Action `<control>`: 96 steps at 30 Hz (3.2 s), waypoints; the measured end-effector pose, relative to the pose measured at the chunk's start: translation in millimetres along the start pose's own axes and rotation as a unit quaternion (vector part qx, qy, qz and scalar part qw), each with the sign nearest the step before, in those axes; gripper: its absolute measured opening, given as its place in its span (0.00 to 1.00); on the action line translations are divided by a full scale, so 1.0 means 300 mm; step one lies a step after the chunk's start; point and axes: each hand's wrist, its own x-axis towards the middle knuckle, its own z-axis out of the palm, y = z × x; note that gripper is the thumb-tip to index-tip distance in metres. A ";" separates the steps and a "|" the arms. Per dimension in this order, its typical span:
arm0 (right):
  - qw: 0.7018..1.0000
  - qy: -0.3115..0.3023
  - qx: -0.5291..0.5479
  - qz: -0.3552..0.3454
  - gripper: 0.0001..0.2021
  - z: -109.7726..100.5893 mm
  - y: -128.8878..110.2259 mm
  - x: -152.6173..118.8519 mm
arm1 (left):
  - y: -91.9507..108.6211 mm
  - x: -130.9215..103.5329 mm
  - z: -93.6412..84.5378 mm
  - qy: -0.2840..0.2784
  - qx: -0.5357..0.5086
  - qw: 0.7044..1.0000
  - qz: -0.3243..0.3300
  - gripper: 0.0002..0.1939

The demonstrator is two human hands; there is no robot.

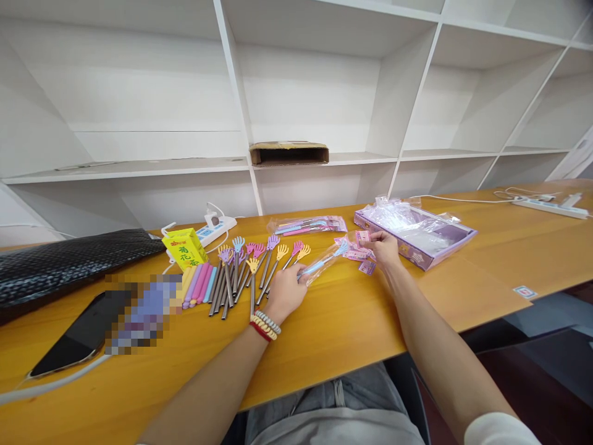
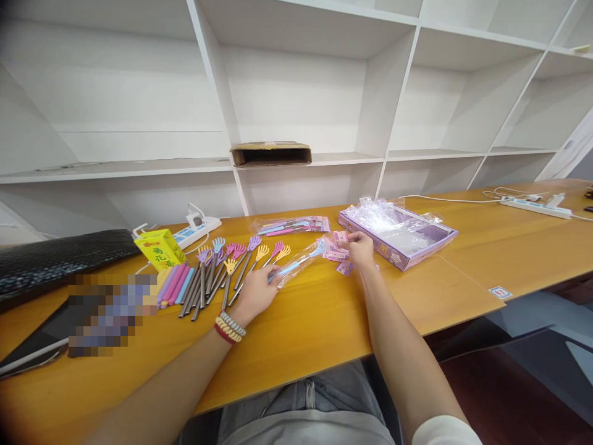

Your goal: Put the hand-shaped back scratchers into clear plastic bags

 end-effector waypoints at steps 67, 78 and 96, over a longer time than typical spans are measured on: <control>0.952 -0.030 -0.278 -0.127 0.09 0.030 -0.045 -0.069 | 0.015 -0.017 -0.006 -0.025 -0.039 0.998 0.038 0.13; 0.952 -0.035 -0.277 -0.125 0.12 0.029 -0.039 -0.067 | 0.012 -0.021 -0.005 -0.022 -0.061 0.996 0.058 0.13; 0.936 -0.116 -0.290 -0.165 0.12 0.035 -0.015 -0.061 | 0.005 -0.019 0.004 -0.019 -0.079 0.995 0.057 0.13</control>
